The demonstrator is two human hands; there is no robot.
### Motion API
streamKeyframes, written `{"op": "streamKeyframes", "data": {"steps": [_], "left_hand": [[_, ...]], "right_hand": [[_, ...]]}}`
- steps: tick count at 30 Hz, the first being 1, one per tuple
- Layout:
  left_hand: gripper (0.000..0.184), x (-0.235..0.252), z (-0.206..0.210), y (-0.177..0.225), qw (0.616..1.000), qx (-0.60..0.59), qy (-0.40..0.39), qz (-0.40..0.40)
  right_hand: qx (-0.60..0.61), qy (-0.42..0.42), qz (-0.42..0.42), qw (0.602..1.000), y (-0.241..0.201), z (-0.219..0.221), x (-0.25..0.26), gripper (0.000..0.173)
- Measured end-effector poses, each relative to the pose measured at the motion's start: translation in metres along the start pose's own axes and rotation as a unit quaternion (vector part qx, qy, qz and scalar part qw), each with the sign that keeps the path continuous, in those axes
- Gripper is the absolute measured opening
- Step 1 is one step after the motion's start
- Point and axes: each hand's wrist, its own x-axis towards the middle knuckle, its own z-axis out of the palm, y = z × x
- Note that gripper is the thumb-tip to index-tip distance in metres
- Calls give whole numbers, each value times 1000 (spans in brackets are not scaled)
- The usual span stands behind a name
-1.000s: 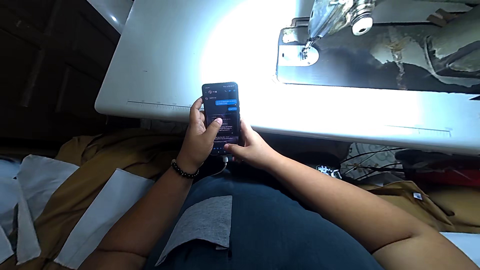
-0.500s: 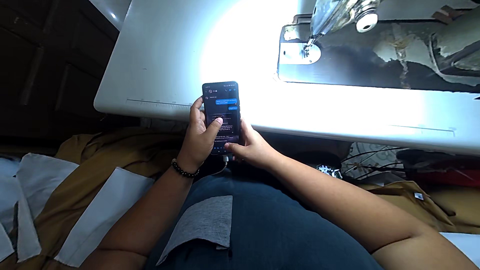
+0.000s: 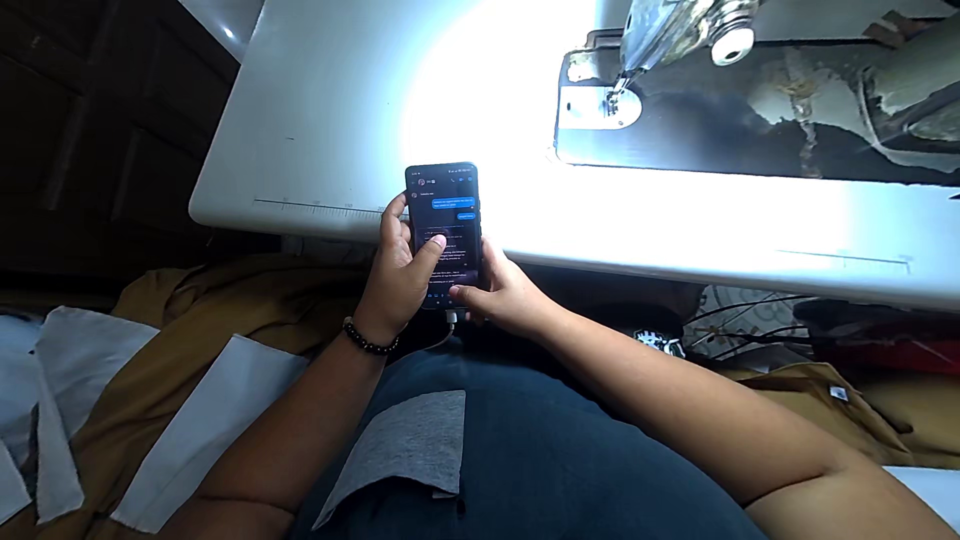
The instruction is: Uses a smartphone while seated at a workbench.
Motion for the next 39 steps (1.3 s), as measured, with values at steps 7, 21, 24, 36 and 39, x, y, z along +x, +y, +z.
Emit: {"op": "streamKeyframes", "data": {"steps": [7,21,24,36,39], "left_hand": [[67,0,0,1,1000,1,-3,3],[66,1,-1,-2,1000,2,-5,0],[66,1,-1,-2,1000,3,-4,-3],[66,0,0,-4,1000,-1,-2,-1],[66,0,0,-3,1000,-5,1,-7]], "right_hand": [[-1,-1,3,1000,-2,0,0,59],[0,-1,0,1000,1,0,1,58],[-2,-2,-1,1000,2,0,2,57],[1,1,-2,1000,4,0,2,56],[3,-2,-1,1000,4,0,2,56]]}}
